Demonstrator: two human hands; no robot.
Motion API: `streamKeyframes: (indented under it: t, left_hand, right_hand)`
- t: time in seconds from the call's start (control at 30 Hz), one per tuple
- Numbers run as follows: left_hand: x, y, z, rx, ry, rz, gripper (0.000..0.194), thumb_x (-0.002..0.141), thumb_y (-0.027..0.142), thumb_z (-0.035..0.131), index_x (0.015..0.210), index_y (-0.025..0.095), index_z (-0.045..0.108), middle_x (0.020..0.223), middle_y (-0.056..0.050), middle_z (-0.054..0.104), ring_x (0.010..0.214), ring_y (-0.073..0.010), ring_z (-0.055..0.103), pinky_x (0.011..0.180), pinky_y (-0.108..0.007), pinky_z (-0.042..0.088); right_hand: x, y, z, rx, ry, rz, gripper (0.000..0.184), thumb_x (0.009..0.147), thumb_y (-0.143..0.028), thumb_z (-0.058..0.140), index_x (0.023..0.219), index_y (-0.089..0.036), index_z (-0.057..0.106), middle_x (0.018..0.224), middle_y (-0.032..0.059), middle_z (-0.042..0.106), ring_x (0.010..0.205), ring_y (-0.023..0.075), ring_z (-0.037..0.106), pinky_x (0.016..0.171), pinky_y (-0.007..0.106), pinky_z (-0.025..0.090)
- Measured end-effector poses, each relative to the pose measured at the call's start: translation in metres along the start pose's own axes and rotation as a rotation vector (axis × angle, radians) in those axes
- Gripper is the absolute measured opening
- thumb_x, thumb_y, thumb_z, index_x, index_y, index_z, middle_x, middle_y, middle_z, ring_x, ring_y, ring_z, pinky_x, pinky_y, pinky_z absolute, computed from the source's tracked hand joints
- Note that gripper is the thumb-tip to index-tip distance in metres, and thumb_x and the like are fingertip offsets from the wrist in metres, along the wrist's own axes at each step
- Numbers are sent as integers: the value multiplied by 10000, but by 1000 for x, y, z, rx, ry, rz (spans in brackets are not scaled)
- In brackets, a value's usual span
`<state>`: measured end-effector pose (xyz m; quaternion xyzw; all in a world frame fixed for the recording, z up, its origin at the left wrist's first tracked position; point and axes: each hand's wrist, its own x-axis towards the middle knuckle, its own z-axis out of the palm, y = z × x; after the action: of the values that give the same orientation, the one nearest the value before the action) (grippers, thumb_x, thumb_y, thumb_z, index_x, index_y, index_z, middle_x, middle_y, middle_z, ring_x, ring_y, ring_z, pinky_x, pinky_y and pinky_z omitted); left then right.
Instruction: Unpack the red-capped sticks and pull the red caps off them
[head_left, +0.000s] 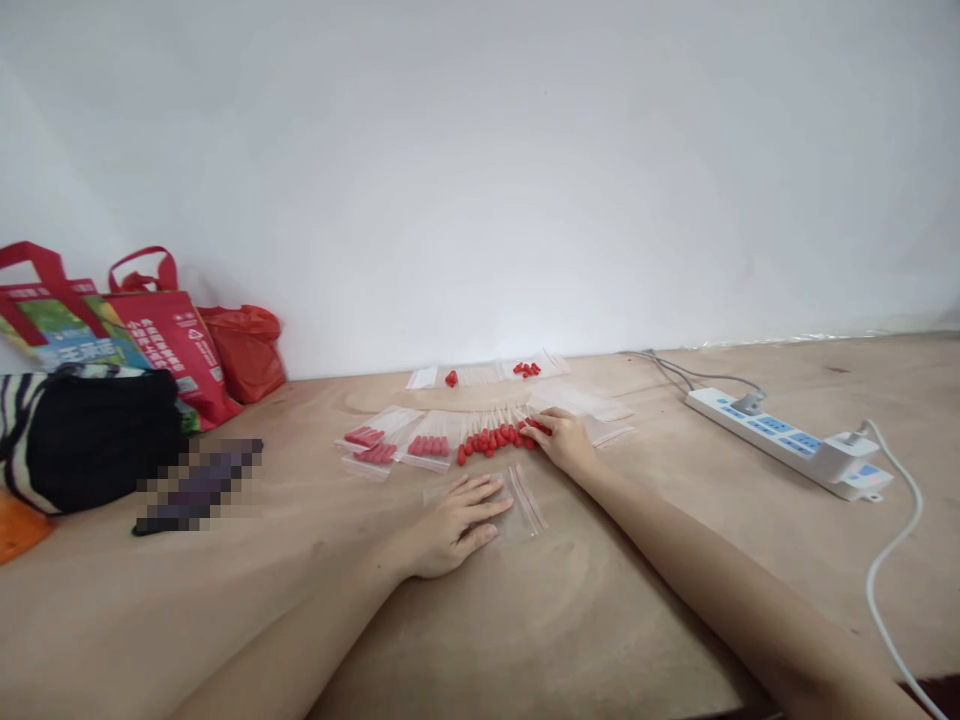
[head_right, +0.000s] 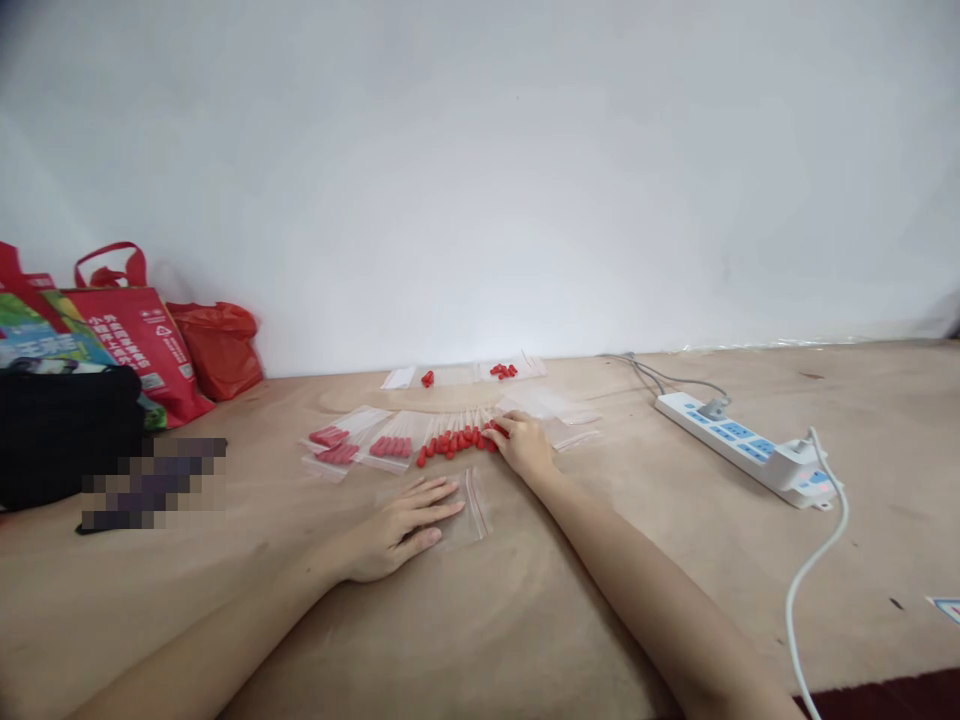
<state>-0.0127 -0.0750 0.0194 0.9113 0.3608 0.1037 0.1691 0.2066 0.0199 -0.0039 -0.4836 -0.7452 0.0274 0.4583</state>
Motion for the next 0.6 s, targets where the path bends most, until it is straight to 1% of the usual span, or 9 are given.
streamKeyframes:
  t: [0.07, 0.13, 0.2, 0.23, 0.3, 0.4, 0.47, 0.53, 0.6]
  left_hand:
    - [0, 0, 0, -7, 7, 2, 378, 857, 347, 373, 1234, 333, 396, 1359, -1, 327, 1272, -203, 246, 1041, -467, 175]
    - [1, 0, 0, -5, 6, -4, 378, 856, 348, 374, 1233, 333, 397, 1359, -3, 329, 1272, -207, 243, 1040, -469, 174]
    - [1, 1, 0, 0, 1, -12, 379, 857, 345, 372, 1235, 329, 398, 1362, -5, 324, 1273, -208, 241, 1041, -466, 174]
    - [1, 2, -1, 4, -1, -17, 379, 857, 342, 371, 1235, 325, 399, 1364, -7, 322, 1274, -208, 239, 1041, -464, 176]
    - [1, 2, -1, 12, -5, -29, 382, 857, 337, 371, 1237, 317, 400, 1367, -12, 318, 1277, -211, 230, 1040, -463, 179]
    - [0, 1, 0, 20, 5, -42, 392, 851, 332, 381, 1241, 304, 401, 1364, -23, 328, 1279, -220, 225, 1035, -468, 191]
    - [-1, 0, 2, 23, 16, -44, 397, 845, 327, 391, 1240, 289, 408, 1357, -37, 341, 1273, -225, 239, 1030, -464, 207]
    - [-2, 1, 3, 25, 33, -39, 401, 839, 324, 400, 1236, 274, 418, 1353, -49, 348, 1261, -224, 267, 1022, -444, 238]
    - [-2, 2, 3, 18, 76, -30, 396, 829, 327, 417, 1219, 259, 440, 1341, -54, 368, 1234, -215, 319, 1003, -407, 290]
  right_hand:
    - [-2, -5, -7, -127, 5, -28, 222, 752, -407, 550, 804, -231, 675, 838, 55, 635, 833, 204, 524, 756, 337, 363]
    - [-6, -13, -16, -229, 31, -40, 250, 773, -426, 516, 800, -234, 674, 818, 59, 635, 840, 211, 508, 759, 345, 330]
    - [-12, -22, -25, -224, 5, -6, 284, 786, -429, 493, 732, -213, 668, 736, 58, 627, 780, 190, 517, 718, 317, 331]
    - [-17, -27, -28, -188, -49, 35, 309, 780, -443, 491, 677, -201, 654, 684, 51, 619, 724, 174, 525, 677, 296, 338]
    - [-26, -34, -30, -71, -205, 137, 343, 747, -479, 509, 602, -185, 613, 615, 30, 604, 615, 144, 525, 582, 256, 340]
    - [-37, -43, -25, 118, -413, 246, 305, 679, -472, 574, 615, -174, 584, 612, 14, 604, 555, 122, 522, 502, 221, 330]
    - [-41, -48, -19, 198, -475, 272, 238, 658, -398, 608, 631, -166, 570, 601, 5, 591, 543, 111, 512, 487, 207, 330]
    - [-42, -50, -13, 236, -486, 280, 163, 660, -307, 605, 622, -160, 546, 562, -11, 560, 508, 93, 482, 474, 199, 322]
    - [-41, -51, -10, 279, -481, 271, 138, 665, -259, 588, 601, -159, 517, 524, -26, 522, 477, 79, 448, 461, 195, 314]
